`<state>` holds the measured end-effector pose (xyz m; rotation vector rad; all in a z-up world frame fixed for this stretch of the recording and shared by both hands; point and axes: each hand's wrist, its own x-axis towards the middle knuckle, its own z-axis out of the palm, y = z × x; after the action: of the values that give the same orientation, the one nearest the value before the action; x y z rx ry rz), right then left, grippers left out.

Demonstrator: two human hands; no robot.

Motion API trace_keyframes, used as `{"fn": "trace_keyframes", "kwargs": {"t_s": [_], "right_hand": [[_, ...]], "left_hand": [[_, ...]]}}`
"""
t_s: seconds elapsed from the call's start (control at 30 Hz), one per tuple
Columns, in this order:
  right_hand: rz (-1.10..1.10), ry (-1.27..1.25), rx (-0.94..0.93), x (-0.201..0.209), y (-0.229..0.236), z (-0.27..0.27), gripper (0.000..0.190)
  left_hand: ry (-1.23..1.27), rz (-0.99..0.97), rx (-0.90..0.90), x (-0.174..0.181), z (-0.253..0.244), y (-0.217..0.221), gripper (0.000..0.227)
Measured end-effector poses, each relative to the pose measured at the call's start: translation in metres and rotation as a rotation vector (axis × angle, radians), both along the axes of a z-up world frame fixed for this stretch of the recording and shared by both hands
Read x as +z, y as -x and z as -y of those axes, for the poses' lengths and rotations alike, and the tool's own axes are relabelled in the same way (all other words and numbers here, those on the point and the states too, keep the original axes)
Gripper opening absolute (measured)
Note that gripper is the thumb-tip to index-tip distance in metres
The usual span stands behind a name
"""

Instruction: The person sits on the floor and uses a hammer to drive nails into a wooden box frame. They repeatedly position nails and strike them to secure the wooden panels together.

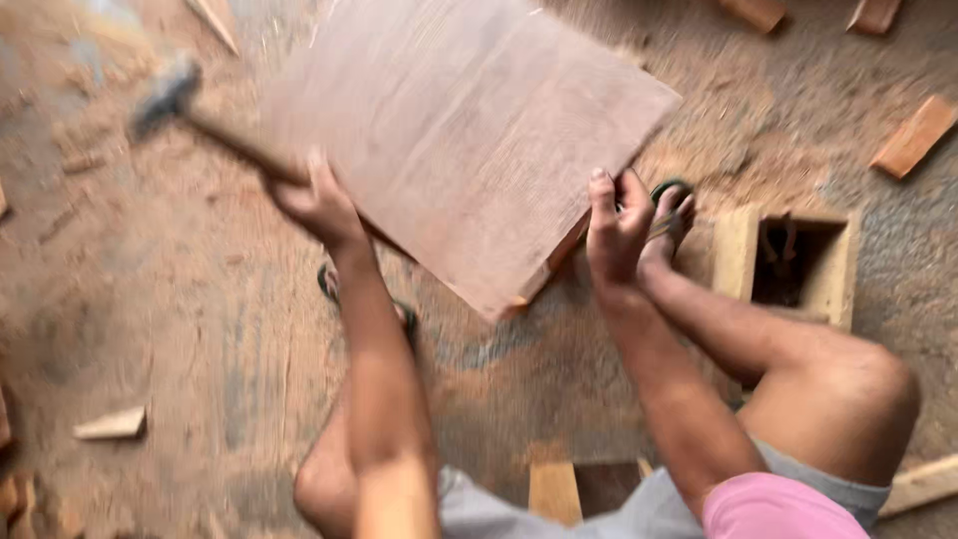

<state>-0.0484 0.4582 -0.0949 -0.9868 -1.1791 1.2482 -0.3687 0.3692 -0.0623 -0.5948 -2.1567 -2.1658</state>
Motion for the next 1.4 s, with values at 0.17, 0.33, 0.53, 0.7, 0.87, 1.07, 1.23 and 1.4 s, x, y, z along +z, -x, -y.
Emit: {"fn": "trace_keyframes", "kwargs": {"t_s": [0.17,0.33,0.53,0.7,0.87,1.07,1.23,1.4], "right_hand": [[0.050,0.041,-0.071,-0.001,0.002,0.110,0.020],[-0.025,0.271,0.023,-0.009,-0.018,0.139,0.040],[-0.415,0.774,-0.027,-0.045,-0.082,0.137,0.038],[-0.755,1.182,0.098,-0.080,-0.091,0.181,0.029],[-0.771,1.190,0.102,-0.038,-0.055,0.224,0.016],[-0.896,1.036,0.453,0.046,-0.041,0.242,0.018],[-0.760,0.958,0.398,0.071,-0.042,0.252,0.020],[-0.694,0.935,0.424,0.068,-0.047,0.258,0.021]], "left_hand": [[0.047,-0.043,-0.337,0.011,-0.001,0.068,0.040],[0.227,0.096,-0.244,0.052,0.050,0.055,0.046],[0.185,0.000,-0.187,0.098,0.173,-0.050,0.023],[0.070,0.503,-0.165,0.087,0.238,-0.186,0.006],[0.253,0.479,-0.225,0.059,0.250,-0.277,0.008],[0.602,-0.062,-0.279,0.070,0.252,-0.299,0.018],[0.564,-0.177,-0.295,0.072,0.253,-0.310,0.016],[0.588,-0.104,-0.359,0.070,0.253,-0.309,0.015]]}}
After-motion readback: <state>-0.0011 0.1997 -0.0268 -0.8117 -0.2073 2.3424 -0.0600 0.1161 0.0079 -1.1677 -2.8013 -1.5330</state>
